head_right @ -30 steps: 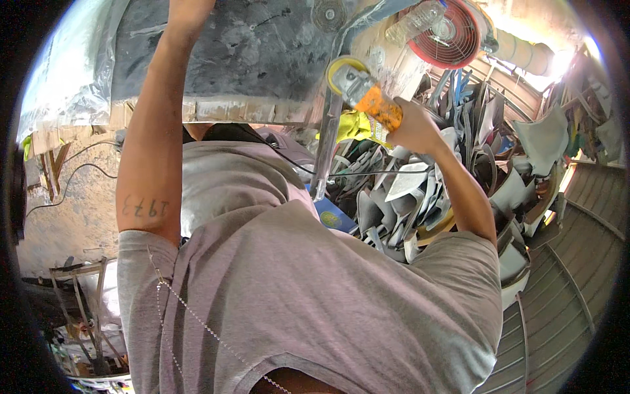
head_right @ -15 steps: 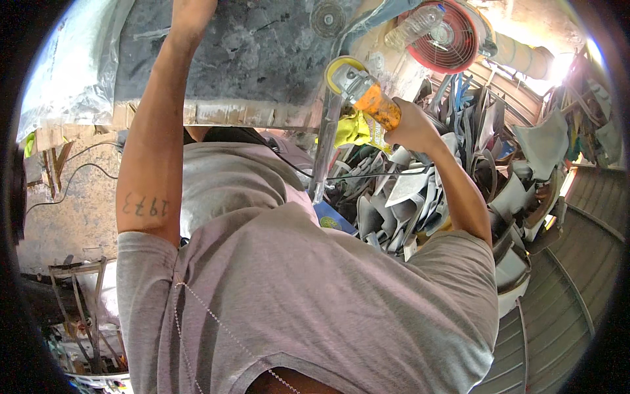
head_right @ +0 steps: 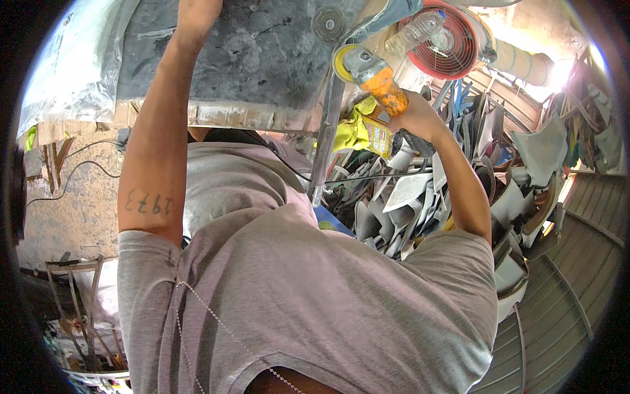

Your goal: The person positions a vehicle bumper piece on a workbench and grinds its edges using an angle grinder, turning and repositioning the part by hand throughout the process.

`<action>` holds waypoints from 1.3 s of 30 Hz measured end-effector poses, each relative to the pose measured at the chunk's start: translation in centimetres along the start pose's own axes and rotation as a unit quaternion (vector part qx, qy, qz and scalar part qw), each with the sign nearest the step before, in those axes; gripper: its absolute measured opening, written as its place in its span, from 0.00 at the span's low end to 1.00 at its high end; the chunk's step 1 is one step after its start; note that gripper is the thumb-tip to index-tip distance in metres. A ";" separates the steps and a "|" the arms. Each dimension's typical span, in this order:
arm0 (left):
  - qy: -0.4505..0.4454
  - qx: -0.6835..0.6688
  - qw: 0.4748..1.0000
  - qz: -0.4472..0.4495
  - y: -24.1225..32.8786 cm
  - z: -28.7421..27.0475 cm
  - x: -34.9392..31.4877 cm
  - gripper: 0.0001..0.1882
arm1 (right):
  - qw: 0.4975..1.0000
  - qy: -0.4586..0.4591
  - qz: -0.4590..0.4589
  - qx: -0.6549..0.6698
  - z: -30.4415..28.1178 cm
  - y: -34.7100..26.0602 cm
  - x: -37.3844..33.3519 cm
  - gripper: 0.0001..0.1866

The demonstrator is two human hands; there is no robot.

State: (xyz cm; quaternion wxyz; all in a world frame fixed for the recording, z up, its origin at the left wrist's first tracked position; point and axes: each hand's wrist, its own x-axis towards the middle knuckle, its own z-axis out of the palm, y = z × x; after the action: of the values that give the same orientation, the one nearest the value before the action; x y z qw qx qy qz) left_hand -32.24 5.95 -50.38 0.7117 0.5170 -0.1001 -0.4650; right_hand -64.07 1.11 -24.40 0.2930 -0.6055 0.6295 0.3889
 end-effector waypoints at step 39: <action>0.005 -0.002 1.000 0.016 0.6 0.5 -0.4 0.28 | 1.000 0.000 -0.013 0.027 0.9 0.7 0.5 0.30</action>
State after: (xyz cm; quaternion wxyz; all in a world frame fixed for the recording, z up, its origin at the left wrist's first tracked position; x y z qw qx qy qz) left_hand -32.47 5.95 -49.50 0.7204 0.5164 -0.1037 -0.4513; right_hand -64.93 1.54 -25.17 0.3144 -0.6055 0.6320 0.3676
